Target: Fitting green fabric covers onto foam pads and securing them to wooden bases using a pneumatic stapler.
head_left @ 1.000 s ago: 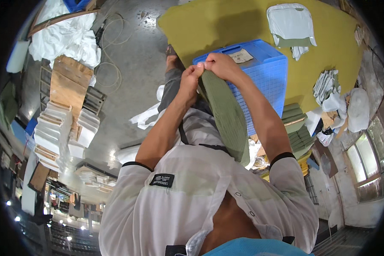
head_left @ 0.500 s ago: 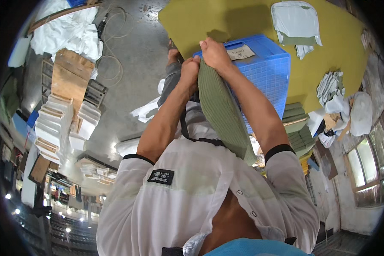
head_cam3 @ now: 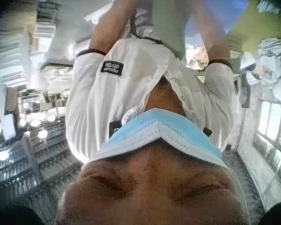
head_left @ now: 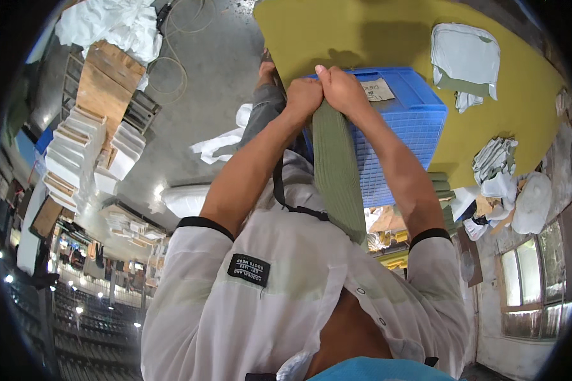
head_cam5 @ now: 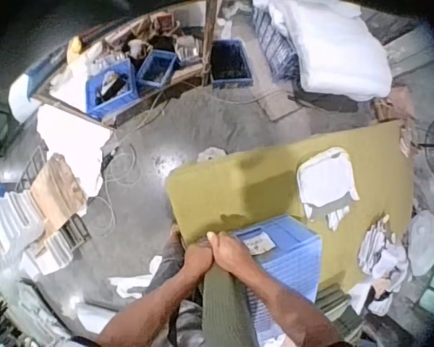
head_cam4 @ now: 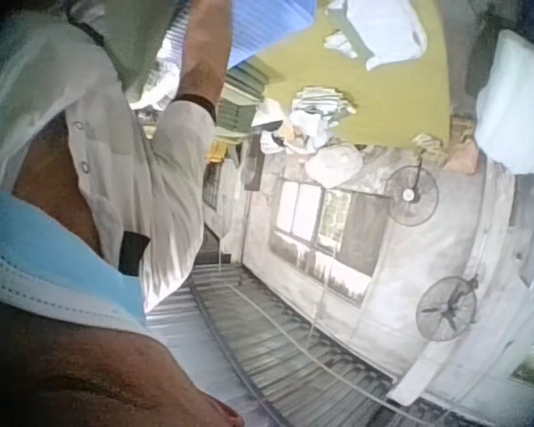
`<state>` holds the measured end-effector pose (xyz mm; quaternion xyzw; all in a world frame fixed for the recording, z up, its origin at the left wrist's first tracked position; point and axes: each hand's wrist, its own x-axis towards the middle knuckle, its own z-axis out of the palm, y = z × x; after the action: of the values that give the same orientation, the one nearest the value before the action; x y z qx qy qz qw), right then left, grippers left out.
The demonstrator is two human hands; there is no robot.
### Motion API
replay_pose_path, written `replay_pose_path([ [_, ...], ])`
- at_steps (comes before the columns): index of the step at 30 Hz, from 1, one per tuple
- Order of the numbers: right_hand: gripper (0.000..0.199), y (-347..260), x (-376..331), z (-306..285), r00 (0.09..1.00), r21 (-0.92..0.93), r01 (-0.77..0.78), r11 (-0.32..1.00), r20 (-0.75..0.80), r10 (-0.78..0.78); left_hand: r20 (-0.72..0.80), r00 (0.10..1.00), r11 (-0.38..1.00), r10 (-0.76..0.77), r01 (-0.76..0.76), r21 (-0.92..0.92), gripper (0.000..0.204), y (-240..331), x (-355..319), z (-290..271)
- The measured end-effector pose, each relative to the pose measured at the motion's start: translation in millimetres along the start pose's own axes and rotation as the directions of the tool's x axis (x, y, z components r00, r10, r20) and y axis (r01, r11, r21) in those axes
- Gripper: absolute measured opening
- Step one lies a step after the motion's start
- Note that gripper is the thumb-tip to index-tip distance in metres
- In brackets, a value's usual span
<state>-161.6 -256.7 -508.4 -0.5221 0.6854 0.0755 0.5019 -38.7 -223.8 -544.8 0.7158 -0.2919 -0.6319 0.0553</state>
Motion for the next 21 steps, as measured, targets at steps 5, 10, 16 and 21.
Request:
replay_pose_path([
  [5, 0.051, 28, 9, 10, 0.966, 0.076, 0.214, 0.974, -0.165, -0.199, 0.01, 0.994, 0.972, -0.113, 0.109, 0.208, 0.046, 12, 0, 9],
  [10, 0.046, 42, 15, 6, 0.995, 0.051, 0.071, 0.996, -0.079, -0.067, 0.262, 0.884, 0.61, 0.387, -0.459, 0.646, 0.027, -7, 16, 20],
  [16, 0.044, 32, 16, 6, 0.994, 0.143, -0.095, 0.985, -0.049, 0.103, 0.278, 0.96, 0.999, 0.042, -0.044, -0.001, 0.029, 2, 20, 14],
  [21, 0.034, 38, 2, -15, 0.969, 0.264, 0.066, 0.962, -0.248, 0.002, 0.127, 0.989, 0.994, -0.073, 0.083, -0.077, 0.044, 36, -2, 21],
])
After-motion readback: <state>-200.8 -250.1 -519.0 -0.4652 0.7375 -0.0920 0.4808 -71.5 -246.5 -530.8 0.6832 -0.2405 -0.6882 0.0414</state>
